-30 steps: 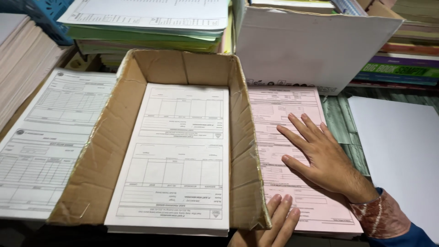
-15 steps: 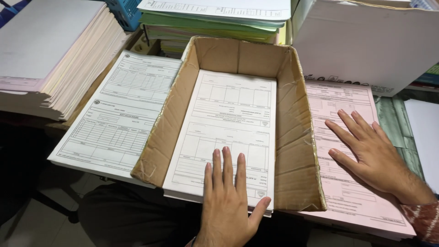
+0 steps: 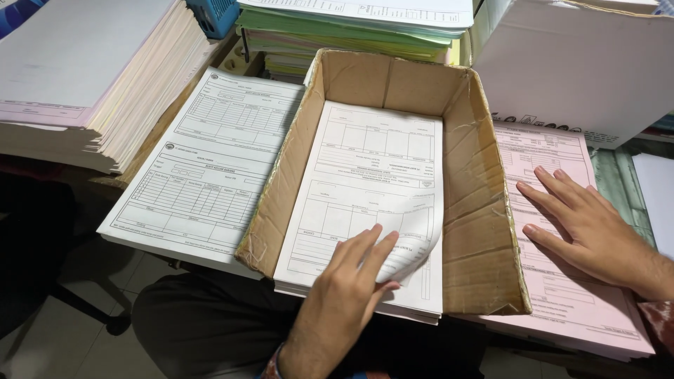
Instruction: Sorting and collating printed forms into a cardboard box and onto various stacks
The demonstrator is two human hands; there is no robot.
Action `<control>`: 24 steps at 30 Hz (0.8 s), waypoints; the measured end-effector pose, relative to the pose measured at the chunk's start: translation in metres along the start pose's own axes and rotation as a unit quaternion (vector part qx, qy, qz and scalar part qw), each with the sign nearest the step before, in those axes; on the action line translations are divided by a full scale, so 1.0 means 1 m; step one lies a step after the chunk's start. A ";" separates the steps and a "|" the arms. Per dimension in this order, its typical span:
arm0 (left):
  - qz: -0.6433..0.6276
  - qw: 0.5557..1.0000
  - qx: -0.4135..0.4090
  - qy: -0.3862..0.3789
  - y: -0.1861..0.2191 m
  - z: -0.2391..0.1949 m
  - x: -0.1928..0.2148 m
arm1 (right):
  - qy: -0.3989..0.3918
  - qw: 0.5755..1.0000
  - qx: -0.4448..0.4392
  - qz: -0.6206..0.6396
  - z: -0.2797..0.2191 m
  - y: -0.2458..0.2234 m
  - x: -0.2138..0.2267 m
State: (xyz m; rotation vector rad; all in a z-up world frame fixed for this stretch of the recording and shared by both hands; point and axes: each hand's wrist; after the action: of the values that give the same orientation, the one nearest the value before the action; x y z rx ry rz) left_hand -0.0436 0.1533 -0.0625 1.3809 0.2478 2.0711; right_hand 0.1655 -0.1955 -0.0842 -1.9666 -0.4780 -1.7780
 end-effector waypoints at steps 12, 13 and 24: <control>-0.104 0.965 0.000 0.241 -0.021 -0.006 0.002 | 0.256 0.939 0.115 -0.198 0.014 -0.067 0.098; -0.104 0.965 -0.002 0.241 -0.022 -0.005 0.004 | 0.257 0.939 0.113 -0.199 0.015 -0.079 0.103; -0.216 0.951 0.043 0.219 -0.024 -0.006 0.020 | 0.109 0.935 0.296 -0.164 0.057 -0.122 0.089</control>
State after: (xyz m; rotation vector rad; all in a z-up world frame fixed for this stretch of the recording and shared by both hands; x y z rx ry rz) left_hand -0.0443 0.1852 -0.0617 0.7977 0.7635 1.9757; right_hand 0.1582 -0.0657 0.0109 -1.3091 -1.1620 -1.7376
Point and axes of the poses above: each hand's wrist, its own z-axis towards the middle knuckle, its own x-axis out of the back of the hand, y = z × x, and after that the axes turned 4 degrees about -x, right-handed
